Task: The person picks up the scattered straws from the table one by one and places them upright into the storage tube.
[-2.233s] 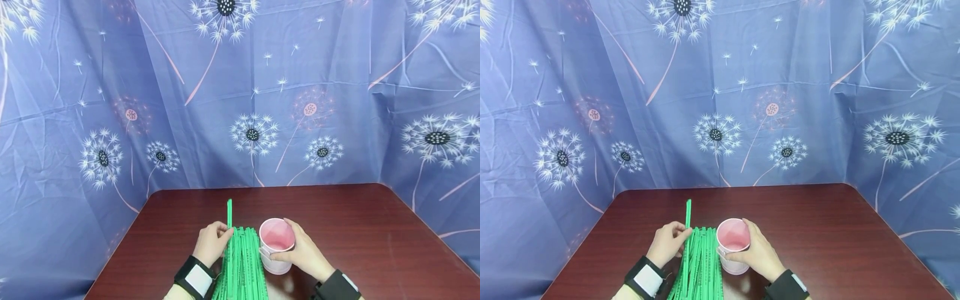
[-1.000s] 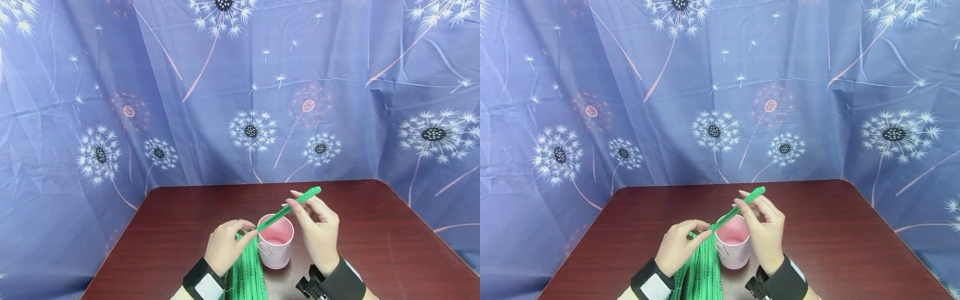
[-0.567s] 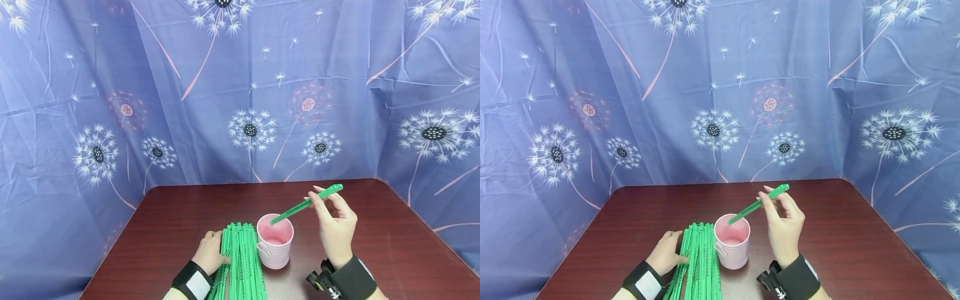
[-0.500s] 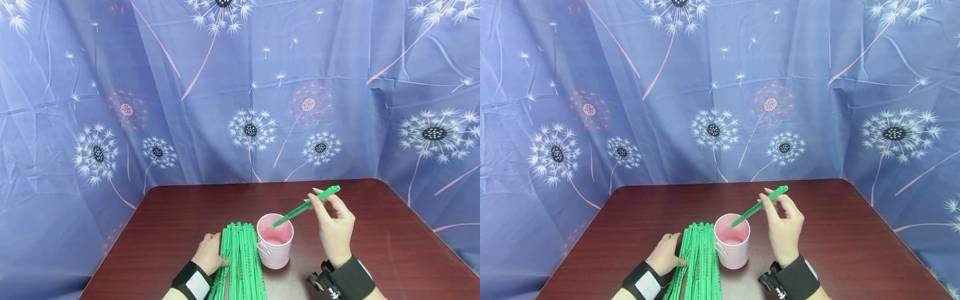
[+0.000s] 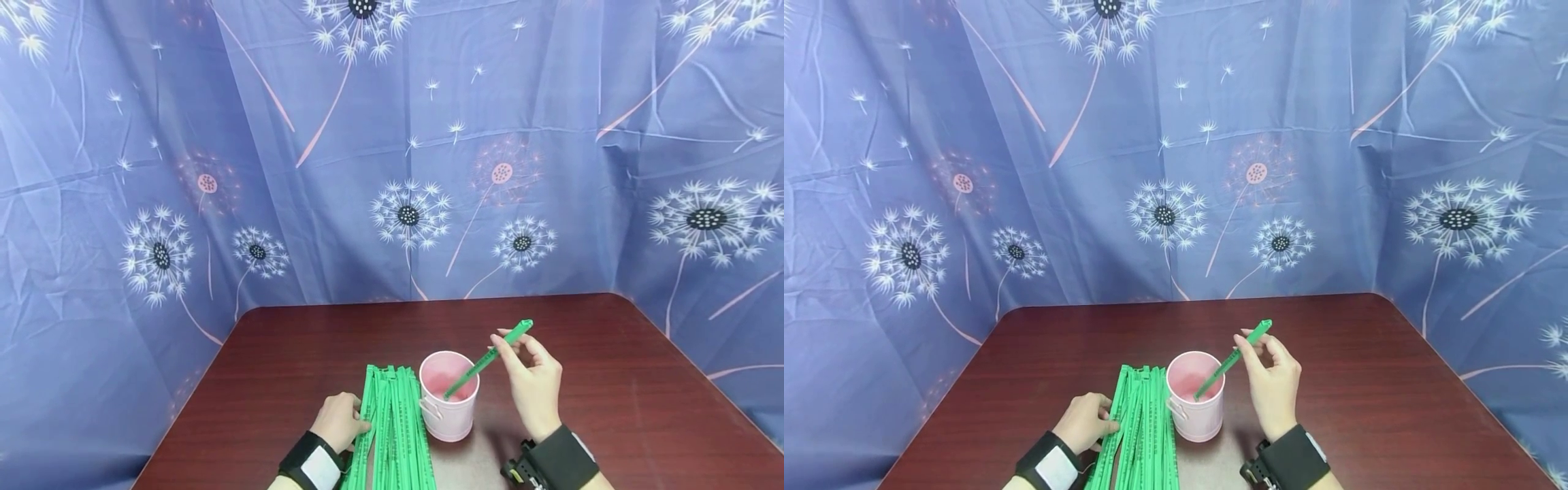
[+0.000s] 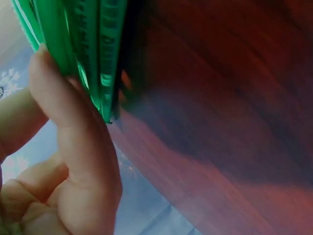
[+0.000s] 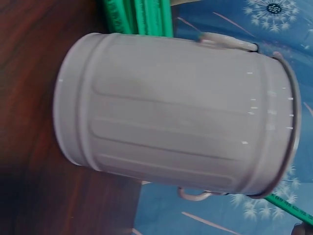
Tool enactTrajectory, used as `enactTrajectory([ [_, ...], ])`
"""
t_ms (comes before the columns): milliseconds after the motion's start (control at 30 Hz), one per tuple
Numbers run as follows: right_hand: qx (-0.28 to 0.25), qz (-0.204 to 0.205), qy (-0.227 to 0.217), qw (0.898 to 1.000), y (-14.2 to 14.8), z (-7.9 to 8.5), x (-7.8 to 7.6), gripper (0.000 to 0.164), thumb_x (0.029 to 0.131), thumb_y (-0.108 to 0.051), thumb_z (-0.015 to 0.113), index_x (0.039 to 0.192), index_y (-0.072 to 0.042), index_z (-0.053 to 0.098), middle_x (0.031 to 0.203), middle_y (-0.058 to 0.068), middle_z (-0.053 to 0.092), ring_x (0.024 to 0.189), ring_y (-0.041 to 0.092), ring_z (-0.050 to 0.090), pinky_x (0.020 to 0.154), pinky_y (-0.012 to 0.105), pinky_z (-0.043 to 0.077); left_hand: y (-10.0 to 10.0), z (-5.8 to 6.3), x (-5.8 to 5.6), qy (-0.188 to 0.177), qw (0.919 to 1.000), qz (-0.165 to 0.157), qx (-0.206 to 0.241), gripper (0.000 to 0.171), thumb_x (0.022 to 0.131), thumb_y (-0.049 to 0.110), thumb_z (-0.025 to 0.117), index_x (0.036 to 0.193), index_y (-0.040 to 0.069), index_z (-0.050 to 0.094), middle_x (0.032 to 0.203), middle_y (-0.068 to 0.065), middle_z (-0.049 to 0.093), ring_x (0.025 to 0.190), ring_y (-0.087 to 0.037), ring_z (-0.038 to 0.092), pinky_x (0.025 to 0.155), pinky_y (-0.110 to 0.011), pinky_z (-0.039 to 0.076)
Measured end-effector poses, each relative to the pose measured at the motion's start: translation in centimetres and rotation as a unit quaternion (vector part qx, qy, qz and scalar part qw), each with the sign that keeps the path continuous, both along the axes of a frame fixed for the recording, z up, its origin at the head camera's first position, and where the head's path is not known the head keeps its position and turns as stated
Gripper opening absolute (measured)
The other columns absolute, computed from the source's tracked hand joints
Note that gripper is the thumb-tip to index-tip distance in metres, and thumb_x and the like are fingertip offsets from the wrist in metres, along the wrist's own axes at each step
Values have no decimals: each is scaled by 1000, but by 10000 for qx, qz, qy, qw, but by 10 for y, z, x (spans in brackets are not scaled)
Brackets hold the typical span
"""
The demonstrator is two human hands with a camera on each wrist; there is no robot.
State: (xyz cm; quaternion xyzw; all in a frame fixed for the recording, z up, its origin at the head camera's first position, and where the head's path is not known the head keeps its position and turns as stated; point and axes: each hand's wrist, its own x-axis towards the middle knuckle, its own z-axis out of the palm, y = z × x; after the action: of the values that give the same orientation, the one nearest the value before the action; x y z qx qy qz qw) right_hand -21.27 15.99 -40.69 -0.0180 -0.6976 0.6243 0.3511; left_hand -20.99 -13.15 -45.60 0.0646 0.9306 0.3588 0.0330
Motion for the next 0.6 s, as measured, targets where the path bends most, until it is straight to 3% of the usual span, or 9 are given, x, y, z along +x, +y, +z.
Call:
enactTrajectory([
  [167,275,13,-239,9993,-2,-8,-3,16,86,-12,77,101,-6,76,75,-11,73,69,-4,68,66,11,50,0,3,0,314,9989,42,-335,28,82,5,73,104,-10,67,70,-3,64,43,-11,60,45,-25,51],
  [333,824,0,-528,9952,-4,-14,-6,16,83,-16,80,98,-12,76,72,-4,74,66,-4,65,60,14,44,3,15,-1,973,9922,231,-743,30,80,12,73,106,-4,71,75,0,70,64,-13,66,62,-32,54],
  [500,1089,142,-777,9909,-4,-18,-9,12,82,-17,81,91,-13,74,85,3,77,71,-7,66,62,14,47,10,34,3,1307,9899,381,-401,30,84,18,73,108,1,72,82,-3,74,78,-20,70,66,-36,55],
  [600,1108,235,-912,9894,-5,-18,-9,17,83,-19,81,96,-13,73,88,4,77,74,-8,65,66,14,48,16,44,6,1511,9876,411,-141,27,87,22,73,108,4,73,86,-4,76,78,-19,70,64,-32,53],
])
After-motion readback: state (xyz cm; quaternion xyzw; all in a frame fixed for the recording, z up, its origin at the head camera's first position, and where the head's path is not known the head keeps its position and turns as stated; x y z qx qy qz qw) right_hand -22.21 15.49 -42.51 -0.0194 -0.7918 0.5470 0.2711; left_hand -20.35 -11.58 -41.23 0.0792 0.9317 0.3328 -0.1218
